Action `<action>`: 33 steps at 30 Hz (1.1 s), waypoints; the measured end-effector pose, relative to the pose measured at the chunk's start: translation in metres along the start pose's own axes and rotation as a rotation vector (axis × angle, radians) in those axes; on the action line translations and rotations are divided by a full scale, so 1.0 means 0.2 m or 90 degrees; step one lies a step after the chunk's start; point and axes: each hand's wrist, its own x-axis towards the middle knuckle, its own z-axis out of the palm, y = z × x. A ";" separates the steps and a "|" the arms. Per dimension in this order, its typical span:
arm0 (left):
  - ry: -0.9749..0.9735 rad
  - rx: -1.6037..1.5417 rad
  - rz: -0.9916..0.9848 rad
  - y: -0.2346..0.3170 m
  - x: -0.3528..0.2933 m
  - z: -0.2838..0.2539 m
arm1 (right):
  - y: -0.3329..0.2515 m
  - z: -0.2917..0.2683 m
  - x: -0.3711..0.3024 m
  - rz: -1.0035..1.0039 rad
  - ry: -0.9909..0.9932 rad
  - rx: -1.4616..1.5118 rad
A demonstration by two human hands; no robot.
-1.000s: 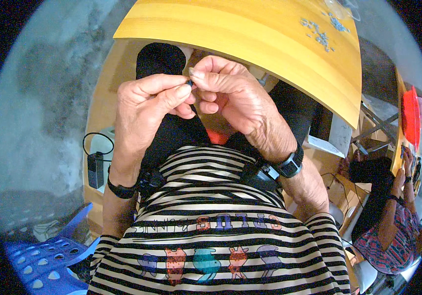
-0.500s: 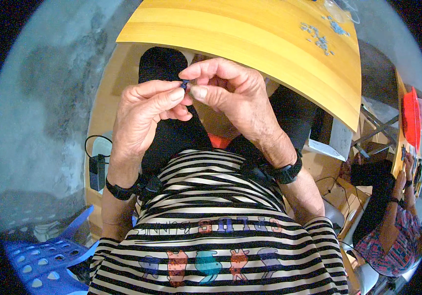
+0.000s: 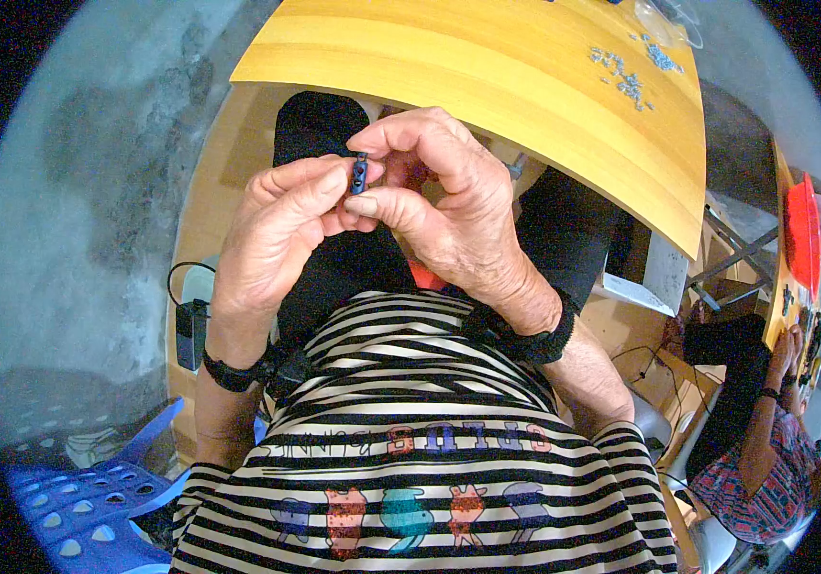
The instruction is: Assembling small plastic components and metal pins by hand at a table.
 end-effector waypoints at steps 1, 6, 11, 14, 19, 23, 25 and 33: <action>-0.012 -0.007 0.000 -0.01 0.00 -0.01 | 0.01 0.00 0.00 0.003 0.009 0.040; -0.029 -0.021 -0.006 -0.01 0.01 -0.03 | 0.02 -0.01 0.00 -0.003 -0.009 0.082; -0.040 0.077 0.014 0.01 0.01 0.00 | 0.03 -0.01 -0.01 -0.002 -0.023 0.111; -0.043 0.148 0.028 0.04 0.01 0.03 | 0.03 -0.01 -0.01 0.002 -0.023 0.114; -0.009 0.212 0.048 0.05 0.02 0.04 | 0.05 -0.01 -0.02 -0.026 -0.014 0.055; 0.019 0.311 0.066 0.04 0.02 0.03 | 0.04 -0.03 0.00 -0.076 -0.024 -0.101; 0.025 0.328 0.080 0.04 0.02 0.03 | 0.01 -0.03 0.01 -0.125 -0.031 -0.219; 0.043 0.471 0.161 0.04 0.03 0.03 | 0.01 -0.04 0.05 -0.194 -0.086 -0.390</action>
